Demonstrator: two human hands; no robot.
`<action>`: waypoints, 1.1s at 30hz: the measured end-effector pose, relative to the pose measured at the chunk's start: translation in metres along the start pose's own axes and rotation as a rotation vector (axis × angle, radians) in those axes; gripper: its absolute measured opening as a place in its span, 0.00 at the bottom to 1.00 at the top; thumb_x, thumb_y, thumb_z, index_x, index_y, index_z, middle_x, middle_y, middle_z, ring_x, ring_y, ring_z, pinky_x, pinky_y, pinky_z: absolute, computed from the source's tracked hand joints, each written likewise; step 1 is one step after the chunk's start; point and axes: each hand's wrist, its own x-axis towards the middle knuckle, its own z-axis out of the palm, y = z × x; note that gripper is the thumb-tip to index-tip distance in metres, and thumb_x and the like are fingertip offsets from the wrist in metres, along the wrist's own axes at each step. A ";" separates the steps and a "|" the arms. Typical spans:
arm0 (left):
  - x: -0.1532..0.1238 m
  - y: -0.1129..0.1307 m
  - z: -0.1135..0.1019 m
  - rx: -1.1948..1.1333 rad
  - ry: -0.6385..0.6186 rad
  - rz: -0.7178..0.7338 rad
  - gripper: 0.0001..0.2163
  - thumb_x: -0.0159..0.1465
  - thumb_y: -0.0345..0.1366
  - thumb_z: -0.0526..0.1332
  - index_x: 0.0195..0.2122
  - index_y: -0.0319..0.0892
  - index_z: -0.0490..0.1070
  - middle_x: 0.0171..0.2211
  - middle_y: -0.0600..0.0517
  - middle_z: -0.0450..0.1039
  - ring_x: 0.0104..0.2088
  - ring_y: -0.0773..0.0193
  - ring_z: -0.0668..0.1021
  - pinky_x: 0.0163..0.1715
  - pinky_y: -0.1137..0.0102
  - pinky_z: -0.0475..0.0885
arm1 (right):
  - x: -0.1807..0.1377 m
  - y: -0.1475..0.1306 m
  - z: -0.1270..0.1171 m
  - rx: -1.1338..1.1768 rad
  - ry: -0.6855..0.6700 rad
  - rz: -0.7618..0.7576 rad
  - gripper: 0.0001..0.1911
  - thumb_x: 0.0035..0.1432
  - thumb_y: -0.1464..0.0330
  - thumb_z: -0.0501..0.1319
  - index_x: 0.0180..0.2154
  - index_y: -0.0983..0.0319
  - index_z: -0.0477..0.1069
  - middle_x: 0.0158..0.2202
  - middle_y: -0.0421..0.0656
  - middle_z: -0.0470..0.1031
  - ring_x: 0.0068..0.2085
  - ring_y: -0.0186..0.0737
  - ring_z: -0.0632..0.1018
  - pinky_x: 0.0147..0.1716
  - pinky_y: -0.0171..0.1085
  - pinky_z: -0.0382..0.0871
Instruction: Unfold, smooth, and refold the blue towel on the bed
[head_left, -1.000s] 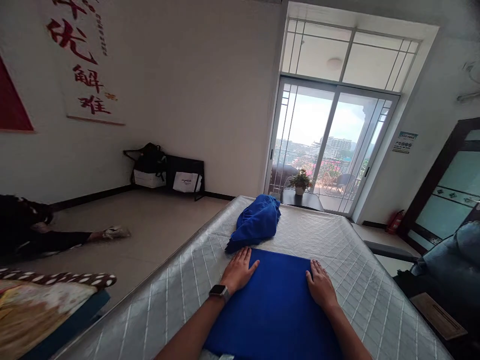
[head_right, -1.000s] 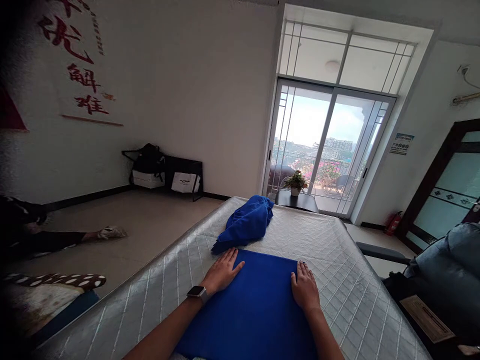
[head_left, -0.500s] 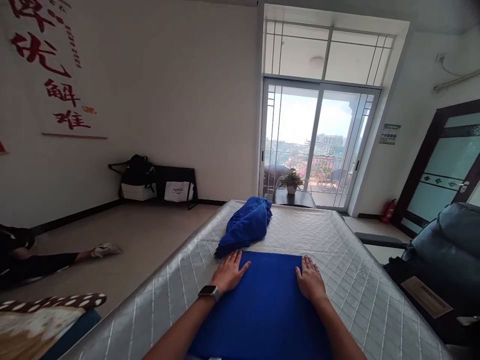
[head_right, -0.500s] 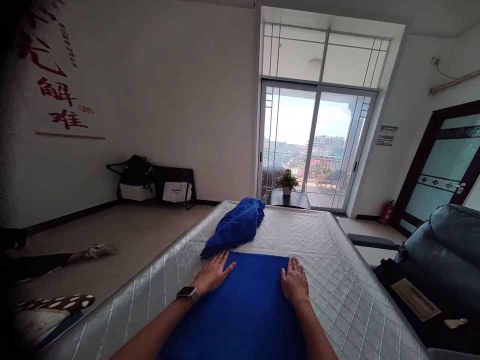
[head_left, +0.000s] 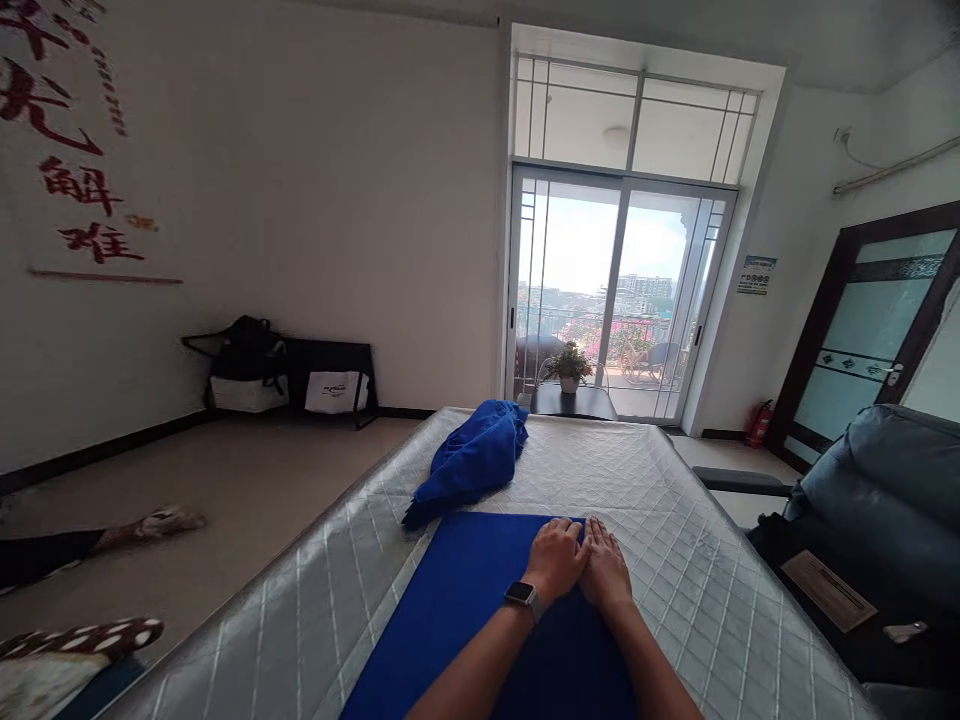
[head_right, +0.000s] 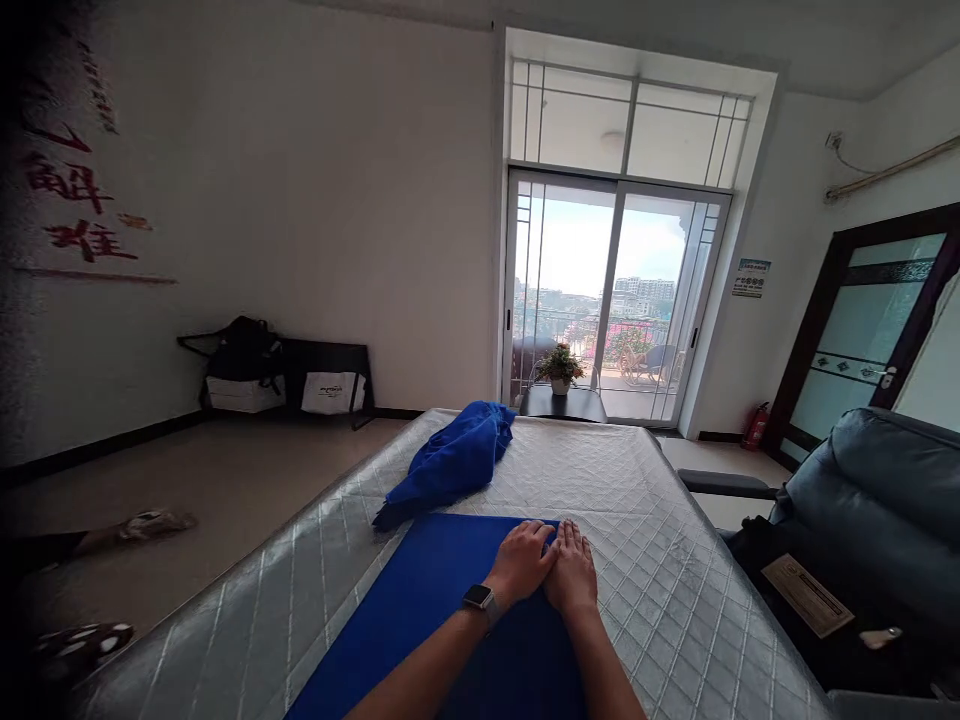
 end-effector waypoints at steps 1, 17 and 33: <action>0.003 0.006 0.006 -0.018 0.000 0.007 0.23 0.72 0.45 0.41 0.56 0.46 0.72 0.53 0.45 0.76 0.54 0.56 0.74 0.56 0.61 0.66 | 0.000 0.001 0.000 -0.003 -0.004 -0.007 0.32 0.65 0.67 0.41 0.68 0.70 0.49 0.71 0.47 0.47 0.71 0.40 0.48 0.67 0.40 0.38; -0.006 -0.028 0.021 0.000 -0.067 0.000 0.30 0.72 0.50 0.36 0.66 0.39 0.59 0.67 0.43 0.59 0.68 0.56 0.59 0.66 0.55 0.53 | 0.004 0.000 0.004 -0.023 0.007 0.005 0.34 0.67 0.61 0.39 0.69 0.71 0.48 0.71 0.49 0.49 0.71 0.41 0.49 0.67 0.42 0.39; -0.068 -0.198 -0.050 0.150 -0.040 -0.293 0.32 0.71 0.50 0.37 0.67 0.31 0.55 0.68 0.39 0.56 0.68 0.52 0.59 0.66 0.55 0.53 | 0.006 0.001 0.006 -0.001 0.008 0.018 0.36 0.66 0.56 0.38 0.69 0.69 0.47 0.71 0.47 0.48 0.71 0.41 0.49 0.68 0.43 0.38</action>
